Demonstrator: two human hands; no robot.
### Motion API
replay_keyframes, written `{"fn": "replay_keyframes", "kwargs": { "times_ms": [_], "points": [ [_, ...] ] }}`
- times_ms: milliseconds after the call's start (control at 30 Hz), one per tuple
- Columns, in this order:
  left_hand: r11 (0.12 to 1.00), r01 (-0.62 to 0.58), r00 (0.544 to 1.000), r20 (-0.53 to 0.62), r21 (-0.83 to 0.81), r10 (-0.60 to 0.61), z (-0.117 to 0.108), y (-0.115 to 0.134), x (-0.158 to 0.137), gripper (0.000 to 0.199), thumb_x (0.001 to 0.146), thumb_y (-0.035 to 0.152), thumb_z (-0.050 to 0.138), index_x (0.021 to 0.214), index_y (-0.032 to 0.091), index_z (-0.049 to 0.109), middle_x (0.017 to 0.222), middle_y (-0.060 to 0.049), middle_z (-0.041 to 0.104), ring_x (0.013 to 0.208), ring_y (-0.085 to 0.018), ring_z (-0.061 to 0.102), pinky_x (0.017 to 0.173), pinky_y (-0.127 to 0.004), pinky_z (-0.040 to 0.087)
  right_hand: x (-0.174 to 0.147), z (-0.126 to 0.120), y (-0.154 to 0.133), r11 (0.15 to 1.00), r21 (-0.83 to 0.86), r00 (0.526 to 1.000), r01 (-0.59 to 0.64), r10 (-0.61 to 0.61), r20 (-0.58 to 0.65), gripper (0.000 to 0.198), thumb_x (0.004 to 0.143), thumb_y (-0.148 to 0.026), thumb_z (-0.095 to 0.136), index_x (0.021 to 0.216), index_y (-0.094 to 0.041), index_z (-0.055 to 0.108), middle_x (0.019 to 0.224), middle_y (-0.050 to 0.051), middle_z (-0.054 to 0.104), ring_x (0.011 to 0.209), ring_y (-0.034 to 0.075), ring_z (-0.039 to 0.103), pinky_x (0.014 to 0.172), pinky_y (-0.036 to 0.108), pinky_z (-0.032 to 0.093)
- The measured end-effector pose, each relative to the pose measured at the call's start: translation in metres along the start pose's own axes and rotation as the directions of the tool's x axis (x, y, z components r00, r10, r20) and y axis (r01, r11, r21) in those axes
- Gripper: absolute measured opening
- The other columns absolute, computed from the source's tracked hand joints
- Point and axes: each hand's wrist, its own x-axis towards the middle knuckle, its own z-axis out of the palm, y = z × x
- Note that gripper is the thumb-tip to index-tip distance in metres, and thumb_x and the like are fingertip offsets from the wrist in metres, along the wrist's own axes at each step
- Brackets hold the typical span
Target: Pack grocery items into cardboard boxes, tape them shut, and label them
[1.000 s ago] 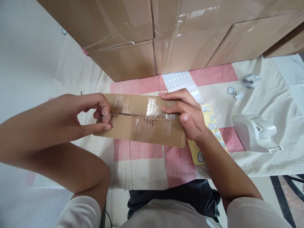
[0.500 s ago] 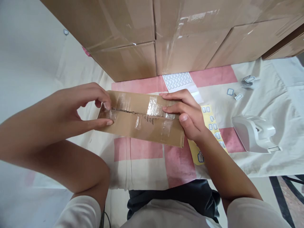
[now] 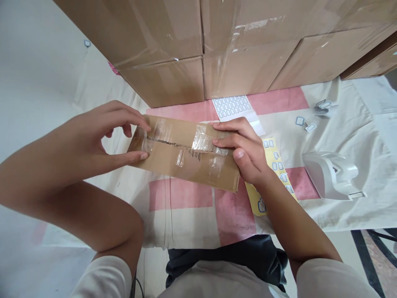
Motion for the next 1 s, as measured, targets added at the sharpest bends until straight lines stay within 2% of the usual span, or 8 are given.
{"fn": "replay_keyframes", "kwargs": {
  "times_ms": [133, 200, 333, 467, 600, 667, 833, 1000],
  "points": [
    [0.996, 0.087, 0.995, 0.04, -0.016, -0.086, -0.002, 0.005, 0.001, 0.058, 0.091, 0.036, 0.063, 0.146, 0.036, 0.044, 0.142, 0.001, 0.054, 0.108, -0.019, 0.056, 0.085, -0.03, 0.05, 0.0, 0.001, 0.001, 1.0, 0.015, 1.0, 0.025, -0.025, -0.003, 0.039, 0.104, -0.047, 0.043, 0.108, -0.031, 0.079, 0.12, 0.006, 0.07, 0.114, 0.03, 0.067, 0.104, 0.055, 0.056],
    [0.998, 0.066, 0.997, 0.037, -0.001, -0.066, -0.001, 0.003, 0.002, 0.064, 0.089, 0.038, 0.066, 0.148, 0.039, 0.042, 0.139, 0.001, 0.056, 0.106, -0.019, 0.057, 0.084, -0.03, 0.049, 0.0, 0.001, 0.001, 1.0, 0.011, 1.0, 0.027, -0.027, 0.0, 0.039, 0.104, -0.044, 0.043, 0.108, -0.03, 0.079, 0.12, 0.006, 0.071, 0.115, 0.03, 0.066, 0.103, 0.055, 0.056],
    [0.998, 0.058, 0.998, 0.006, 0.024, -0.058, -0.002, 0.001, 0.0, 0.041, 0.091, 0.038, 0.066, 0.13, 0.036, 0.057, 0.122, 0.003, 0.064, 0.098, -0.019, 0.057, 0.078, -0.031, 0.046, 0.0, 0.0, 0.001, 1.0, 0.005, 1.0, 0.028, -0.028, 0.004, 0.039, 0.104, -0.044, 0.042, 0.109, -0.03, 0.079, 0.121, 0.006, 0.071, 0.115, 0.03, 0.067, 0.102, 0.056, 0.057],
    [0.997, 0.076, 0.994, -0.076, -0.017, -0.077, -0.008, 0.007, -0.008, 0.019, 0.094, 0.045, 0.063, 0.109, 0.035, 0.061, 0.109, 0.006, 0.066, 0.094, -0.019, 0.056, 0.079, -0.034, 0.044, -0.001, -0.001, 0.002, 1.0, 0.014, 1.0, -0.003, 0.003, 0.014, 0.04, 0.104, -0.047, 0.043, 0.108, -0.031, 0.079, 0.121, 0.006, 0.07, 0.117, 0.031, 0.066, 0.103, 0.058, 0.056],
    [0.992, 0.123, 0.974, -0.187, -0.043, -0.129, -0.011, 0.013, -0.014, 0.021, 0.094, 0.05, 0.058, 0.088, 0.03, 0.059, 0.097, 0.002, 0.067, 0.08, -0.019, 0.054, 0.062, -0.035, 0.038, -0.001, -0.001, 0.003, 0.999, 0.048, 1.0, -0.002, 0.001, 0.02, 0.04, 0.103, -0.054, 0.045, 0.106, -0.032, 0.079, 0.119, 0.006, 0.07, 0.115, 0.032, 0.068, 0.103, 0.059, 0.056],
    [0.99, 0.127, 0.972, -0.189, -0.064, -0.137, -0.011, 0.014, -0.014, 0.025, 0.094, 0.048, 0.058, 0.08, 0.027, 0.056, 0.095, 0.002, 0.068, 0.076, -0.018, 0.055, 0.056, -0.035, 0.034, 0.0, -0.001, 0.003, 0.999, 0.039, 1.0, -0.004, 0.003, 0.013, 0.041, 0.102, -0.057, 0.046, 0.104, -0.032, 0.079, 0.117, 0.005, 0.071, 0.113, 0.031, 0.069, 0.104, 0.059, 0.056],
    [0.989, 0.079, 0.994, -0.06, -0.127, -0.087, -0.007, 0.017, -0.006, 0.028, 0.094, 0.05, 0.059, 0.079, 0.027, 0.064, 0.086, 0.004, 0.07, 0.079, -0.017, 0.061, 0.066, -0.032, 0.044, 0.0, 0.0, 0.002, 1.0, -0.018, 1.0, 0.006, -0.006, -0.006, 0.042, 0.104, -0.054, 0.042, 0.104, -0.033, 0.078, 0.115, 0.004, 0.072, 0.112, 0.031, 0.069, 0.102, 0.06, 0.057],
    [0.996, 0.084, 0.991, -0.104, -0.034, -0.087, 0.003, 0.014, 0.008, 0.036, 0.097, 0.049, 0.052, 0.078, 0.026, 0.071, 0.087, 0.003, 0.071, 0.076, -0.016, 0.061, 0.067, -0.031, 0.044, 0.0, 0.0, 0.003, 1.0, -0.015, 1.0, 0.028, -0.028, 0.001, 0.041, 0.105, -0.051, 0.041, 0.107, -0.033, 0.078, 0.119, 0.005, 0.071, 0.113, 0.031, 0.068, 0.101, 0.06, 0.058]
  ]
}}
